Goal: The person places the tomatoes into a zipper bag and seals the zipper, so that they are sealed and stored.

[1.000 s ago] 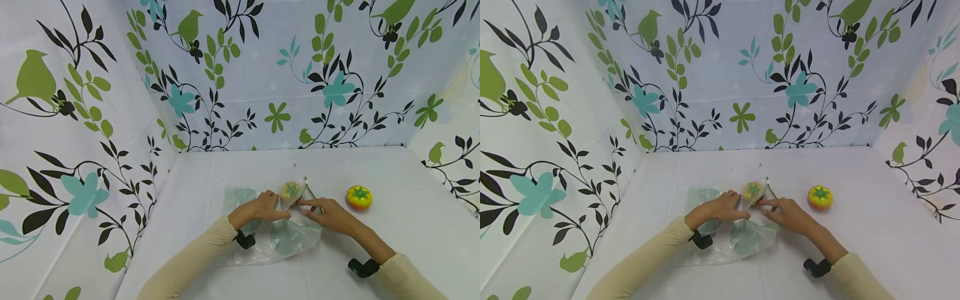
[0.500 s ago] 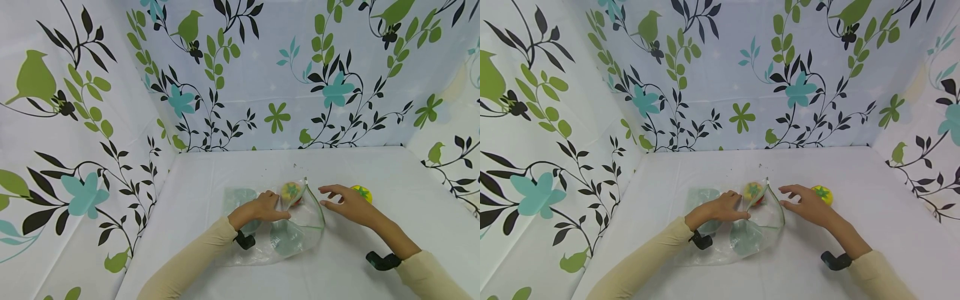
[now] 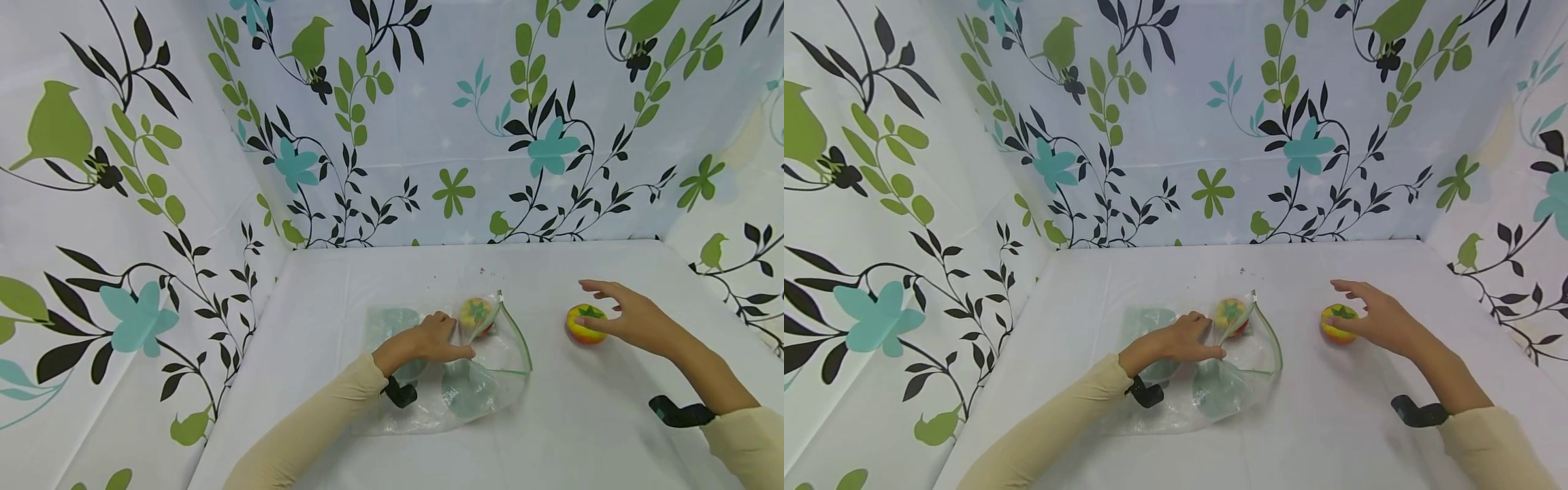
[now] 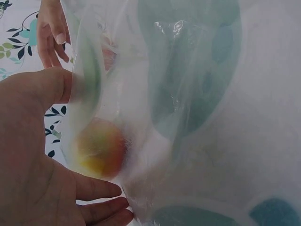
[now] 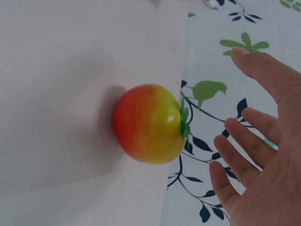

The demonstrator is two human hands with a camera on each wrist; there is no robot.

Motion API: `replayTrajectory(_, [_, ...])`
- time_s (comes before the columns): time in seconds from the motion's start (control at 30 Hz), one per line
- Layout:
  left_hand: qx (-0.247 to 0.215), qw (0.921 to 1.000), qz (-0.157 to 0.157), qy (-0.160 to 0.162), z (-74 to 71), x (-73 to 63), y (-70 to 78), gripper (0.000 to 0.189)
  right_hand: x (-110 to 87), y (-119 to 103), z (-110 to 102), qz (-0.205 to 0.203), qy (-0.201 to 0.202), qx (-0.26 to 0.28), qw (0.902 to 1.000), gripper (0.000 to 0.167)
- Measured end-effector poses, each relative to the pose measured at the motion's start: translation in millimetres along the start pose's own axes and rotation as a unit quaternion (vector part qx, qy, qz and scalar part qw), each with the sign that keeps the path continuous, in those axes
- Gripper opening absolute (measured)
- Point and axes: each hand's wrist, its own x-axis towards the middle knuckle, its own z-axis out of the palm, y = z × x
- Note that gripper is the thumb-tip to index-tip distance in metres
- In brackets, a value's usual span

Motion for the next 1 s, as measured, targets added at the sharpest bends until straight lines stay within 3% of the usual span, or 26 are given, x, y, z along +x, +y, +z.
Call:
replayTrajectory(0.57, [0.011, 0.9999, 0.001, -0.001, -0.9, -1.5, 1.8, 0.089, -11.8, 46, 0, -0.001, -0.073, 0.026, 0.997, 0.085])
replayTrajectory(1.0, [0.003, 0.9999, 0.017, 0.001, -1.2, -3.0, -0.6, 0.087, -18.7, 58, 9, 0.001, -0.078, 0.037, 0.9963, 0.082])
